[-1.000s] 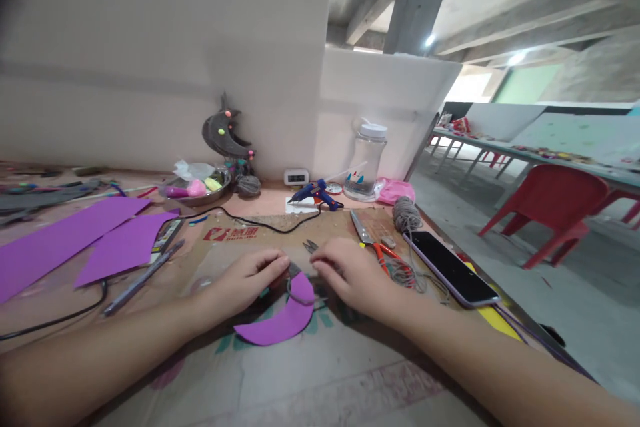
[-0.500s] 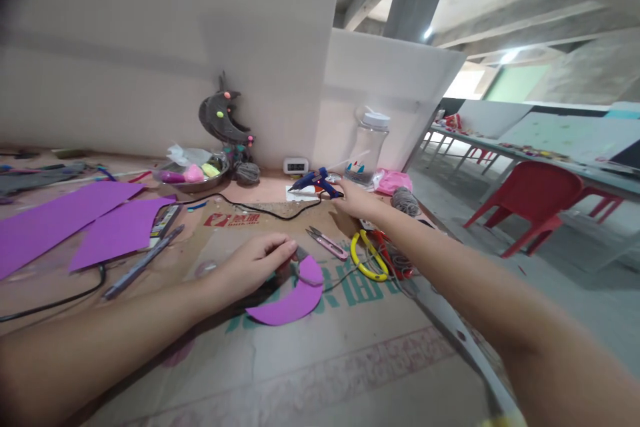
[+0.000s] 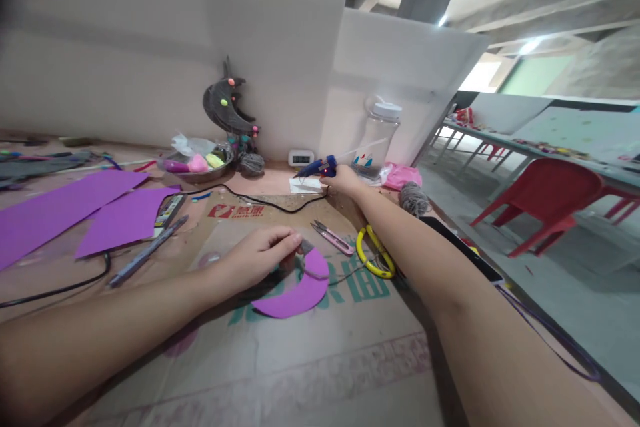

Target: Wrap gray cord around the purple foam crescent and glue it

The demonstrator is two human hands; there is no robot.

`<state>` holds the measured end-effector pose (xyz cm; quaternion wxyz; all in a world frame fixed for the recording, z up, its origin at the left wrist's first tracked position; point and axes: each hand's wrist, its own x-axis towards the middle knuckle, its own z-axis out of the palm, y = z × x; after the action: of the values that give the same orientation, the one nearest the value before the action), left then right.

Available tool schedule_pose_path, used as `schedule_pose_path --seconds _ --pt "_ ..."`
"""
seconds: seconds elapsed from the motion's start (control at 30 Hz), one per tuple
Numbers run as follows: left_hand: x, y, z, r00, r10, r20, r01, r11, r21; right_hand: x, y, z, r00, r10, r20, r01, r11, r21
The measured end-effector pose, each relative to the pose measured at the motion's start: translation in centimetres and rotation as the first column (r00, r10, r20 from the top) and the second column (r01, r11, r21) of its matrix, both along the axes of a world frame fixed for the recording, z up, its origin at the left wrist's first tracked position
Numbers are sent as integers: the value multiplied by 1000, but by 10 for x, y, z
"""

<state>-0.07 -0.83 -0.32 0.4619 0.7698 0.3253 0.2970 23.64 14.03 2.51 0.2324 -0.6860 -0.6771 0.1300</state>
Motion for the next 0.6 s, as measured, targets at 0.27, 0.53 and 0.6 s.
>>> schedule_pose_path --seconds 0.27,0.53,0.6 --pt "0 -1 2 999 43 7 -44 999 28 9 -97 27 938 112 -329 -60 985 164" --pt "-1 0 4 992 115 -52 -106 984 145 11 -198 1 917 296 -268 -213 931 298" --pt "-1 0 5 988 144 -61 -132 976 175 11 -208 -6 933 308 -187 -249 927 280"
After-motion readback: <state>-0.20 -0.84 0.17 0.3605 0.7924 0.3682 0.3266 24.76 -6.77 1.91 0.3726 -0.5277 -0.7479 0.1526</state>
